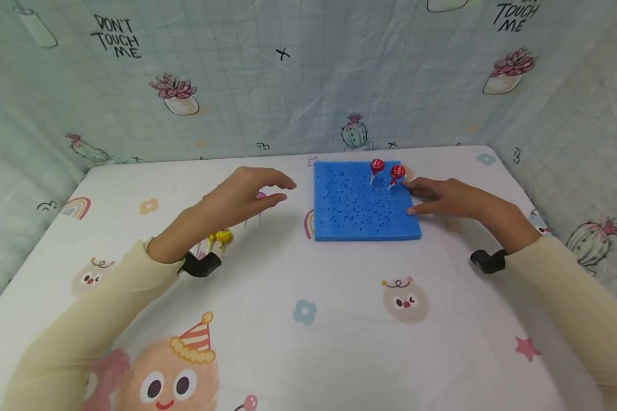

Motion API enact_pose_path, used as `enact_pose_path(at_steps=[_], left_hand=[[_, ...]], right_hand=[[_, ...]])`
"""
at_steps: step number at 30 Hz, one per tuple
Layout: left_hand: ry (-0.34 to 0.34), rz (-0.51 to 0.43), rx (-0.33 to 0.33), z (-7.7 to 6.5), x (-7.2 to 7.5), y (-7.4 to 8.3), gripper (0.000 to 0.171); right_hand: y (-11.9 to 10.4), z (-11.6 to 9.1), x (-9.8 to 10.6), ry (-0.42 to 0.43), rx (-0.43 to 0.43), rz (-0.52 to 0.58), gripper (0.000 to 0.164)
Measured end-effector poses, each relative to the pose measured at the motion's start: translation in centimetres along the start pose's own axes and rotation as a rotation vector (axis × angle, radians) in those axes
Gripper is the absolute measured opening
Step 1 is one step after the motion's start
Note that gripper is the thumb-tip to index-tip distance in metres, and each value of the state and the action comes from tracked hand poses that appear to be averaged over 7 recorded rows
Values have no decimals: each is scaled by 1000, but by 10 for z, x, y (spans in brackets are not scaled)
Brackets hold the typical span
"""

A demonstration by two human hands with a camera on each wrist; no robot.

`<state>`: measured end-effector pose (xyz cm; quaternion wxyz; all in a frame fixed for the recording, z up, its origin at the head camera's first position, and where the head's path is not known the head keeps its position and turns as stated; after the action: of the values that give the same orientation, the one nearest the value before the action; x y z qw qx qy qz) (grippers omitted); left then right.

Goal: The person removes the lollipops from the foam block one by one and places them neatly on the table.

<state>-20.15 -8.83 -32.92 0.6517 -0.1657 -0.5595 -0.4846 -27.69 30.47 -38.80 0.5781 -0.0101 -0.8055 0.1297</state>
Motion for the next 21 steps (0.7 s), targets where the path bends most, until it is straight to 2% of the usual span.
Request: enact_pose_path(at_steps=[3, 6, 9, 13, 17, 21], left_hand=[[17, -10, -48, 21, -12, 3, 26], [43, -27, -62, 41, -22, 4, 26], [86, -90, -56, 57, -33, 3, 27], [143, -169, -72, 76, -47, 1, 30], [192, -210, -99, 93, -58, -3, 31], [219, -219, -74, 106, -65, -6, 31]], right_hand=[[0, 1, -1, 3, 10, 2, 86], [0, 1, -2, 7, 9, -1, 87], [0, 1, -2, -5, -5, 2, 88], [0, 1, -1, -5, -8, 3, 88], [0, 1, -1, -7, -11, 17, 88], [-1, 1, -1, -13, -13, 19, 90]])
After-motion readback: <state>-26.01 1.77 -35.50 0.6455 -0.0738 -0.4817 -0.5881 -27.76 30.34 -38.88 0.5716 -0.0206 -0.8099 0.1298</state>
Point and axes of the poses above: each hand's wrist, its own z-axis towards the middle knuckle, its own x-axis out of the back of the hand, y = z × x, the point moved 2 cm from there along z, towards the middle knuckle, and after that the axes turned 15 degrees about -x, right-handed, at the moved point
